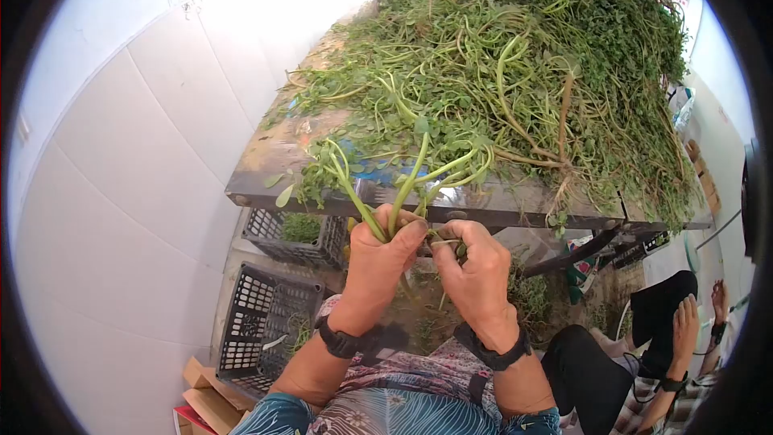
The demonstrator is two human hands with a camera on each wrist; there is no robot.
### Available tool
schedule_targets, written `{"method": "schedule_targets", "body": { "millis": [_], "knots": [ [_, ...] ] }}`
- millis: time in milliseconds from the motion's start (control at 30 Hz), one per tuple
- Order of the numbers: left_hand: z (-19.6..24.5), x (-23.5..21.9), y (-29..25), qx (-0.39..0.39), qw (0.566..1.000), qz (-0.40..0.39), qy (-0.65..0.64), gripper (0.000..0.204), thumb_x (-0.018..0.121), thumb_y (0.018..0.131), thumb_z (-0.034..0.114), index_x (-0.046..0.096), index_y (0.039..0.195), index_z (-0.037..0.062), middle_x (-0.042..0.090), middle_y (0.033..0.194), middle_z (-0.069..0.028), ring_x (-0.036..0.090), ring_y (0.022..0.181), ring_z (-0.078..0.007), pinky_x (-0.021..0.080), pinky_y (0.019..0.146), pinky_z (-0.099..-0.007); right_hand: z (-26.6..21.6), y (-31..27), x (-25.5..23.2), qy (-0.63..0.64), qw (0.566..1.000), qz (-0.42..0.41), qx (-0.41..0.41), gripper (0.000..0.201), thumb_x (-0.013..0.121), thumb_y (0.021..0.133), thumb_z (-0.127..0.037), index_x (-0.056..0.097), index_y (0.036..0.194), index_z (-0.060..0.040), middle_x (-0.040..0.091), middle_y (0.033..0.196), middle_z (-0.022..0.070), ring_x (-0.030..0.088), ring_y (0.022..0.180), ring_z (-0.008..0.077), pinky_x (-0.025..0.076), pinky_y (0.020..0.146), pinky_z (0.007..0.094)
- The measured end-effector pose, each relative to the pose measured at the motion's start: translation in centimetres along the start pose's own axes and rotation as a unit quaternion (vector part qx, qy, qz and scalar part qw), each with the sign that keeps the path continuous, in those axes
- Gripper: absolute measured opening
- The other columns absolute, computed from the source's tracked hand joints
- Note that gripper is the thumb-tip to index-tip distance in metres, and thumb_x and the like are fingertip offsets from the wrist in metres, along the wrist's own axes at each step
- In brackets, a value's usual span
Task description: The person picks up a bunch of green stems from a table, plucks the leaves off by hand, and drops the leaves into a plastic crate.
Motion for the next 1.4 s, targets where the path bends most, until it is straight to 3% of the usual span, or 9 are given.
{"method": "schedule_targets", "body": {
  "millis": [200,300,400,533,633,833,933,1233,1400],
  "knots": [
    [-0.4,0.0,0.1,-0.003,1.0,-0.006,-0.01,0.016,0.061,0.083,0.017,0.056,0.085,0.0022,0.048,0.062,0.0037,0.04,0.049,-0.0028,0.031,0.043,-0.0171,-0.1,-0.2,0.1,0.0,1.0,0.009,-0.029,0.012,0.062,0.071,-0.001,0.058,0.083,0.0003,0.061,0.073,0.01,0.058,0.059,0.0202,0.044,0.051,0.0283],
    [-0.4,-0.1,0.0,-0.006,1.0,-0.009,-0.014,0.016,0.06,0.084,0.018,0.056,0.085,0.0033,0.049,0.062,0.0031,0.041,0.05,-0.0033,0.031,0.044,-0.0175,0.7,-0.7,0.3,0.175,0.974,-0.048,0.134,0.005,0.056,0.075,-0.003,0.056,0.08,-0.0022,0.056,0.064,0.0036,0.049,0.049,0.0126,0.039,0.045,0.0239],
    [-0.3,-0.5,0.3,-0.002,1.0,0.012,-0.026,0.014,0.059,0.084,0.018,0.052,0.08,0.0059,0.047,0.058,0.0007,0.041,0.048,-0.0063,0.031,0.042,-0.0196,2.7,-1.2,0.0,0.466,0.824,-0.062,0.315,0.008,0.051,0.077,-0.006,0.055,0.084,-0.0042,0.052,0.067,0.0001,0.043,0.051,0.0068,0.032,0.043,0.0197],
    [-0.3,-0.3,0.3,-0.004,1.0,-0.022,0.004,0.014,0.055,0.086,0.02,0.05,0.084,0.0066,0.051,0.065,-0.0011,0.041,0.048,-0.0064,0.031,0.042,-0.0193,4.1,-0.5,0.0,0.649,0.699,-0.047,0.297,0.017,0.049,0.078,-0.008,0.048,0.095,-0.0057,0.053,0.076,0.005,0.041,0.054,0.0068,0.027,0.042,0.0174],
    [-0.2,0.3,0.1,-0.016,0.999,-0.033,0.0,0.012,0.052,0.087,0.019,0.049,0.087,0.007,0.054,0.072,-0.0023,0.042,0.049,-0.0059,0.032,0.042,-0.0186,4.2,-0.5,0.1,0.613,0.711,-0.027,0.343,0.018,0.05,0.078,-0.008,0.047,0.095,-0.0057,0.053,0.079,0.006,0.042,0.057,0.0073,0.027,0.042,0.0175],
    [-0.4,0.2,0.1,-0.026,0.999,-0.032,0.03,0.009,0.051,0.087,0.015,0.047,0.092,0.0075,0.055,0.073,-0.0025,0.042,0.049,-0.0044,0.032,0.042,-0.0173,3.1,-0.3,0.7,0.409,0.838,-0.105,0.346,0.022,0.056,0.079,-0.013,0.054,0.096,0.0003,0.056,0.075,0.0021,0.048,0.058,0.0061,0.036,0.046,0.0179],
    [-0.6,0.4,0.1,-0.023,0.998,-0.04,0.052,0.009,0.051,0.086,0.013,0.047,0.092,0.0075,0.054,0.072,-0.0019,0.042,0.049,-0.0044,0.032,0.042,-0.0172,2.6,1.0,1.8,0.307,0.921,-0.077,0.228,0.023,0.058,0.079,-0.015,0.058,0.092,0.0039,0.06,0.078,0.0026,0.054,0.062,0.0079,0.043,0.056,0.0212],
    [-1.1,-0.1,0.4,-0.008,1.0,-0.022,0.018,0.008,0.053,0.086,0.012,0.048,0.09,0.0076,0.051,0.069,-0.0001,0.042,0.049,-0.005,0.032,0.042,-0.018,2.8,-0.3,2.4,0.291,0.926,-0.063,0.231,0.019,0.058,0.075,-0.008,0.058,0.09,0.0029,0.063,0.078,0.0056,0.057,0.072,0.0098,0.046,0.065,0.0261],
    [-1.3,-0.7,0.4,0.006,1.0,-0.013,0.005,0.009,0.055,0.085,0.013,0.049,0.089,0.0076,0.048,0.067,0.0021,0.04,0.049,-0.0043,0.031,0.042,-0.0177,2.5,-0.2,2.2,0.221,0.959,-0.101,0.143,0.022,0.057,0.074,-0.01,0.056,0.093,0.0014,0.063,0.077,0.0101,0.058,0.07,0.0148,0.046,0.064,0.0288]
  ]
}}
Point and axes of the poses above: each hand's wrist, its own y-axis towards the middle knuckle, its own x-axis out of the palm, z = x × y, the point moved 5 cm from there along y, towards the middle knuckle
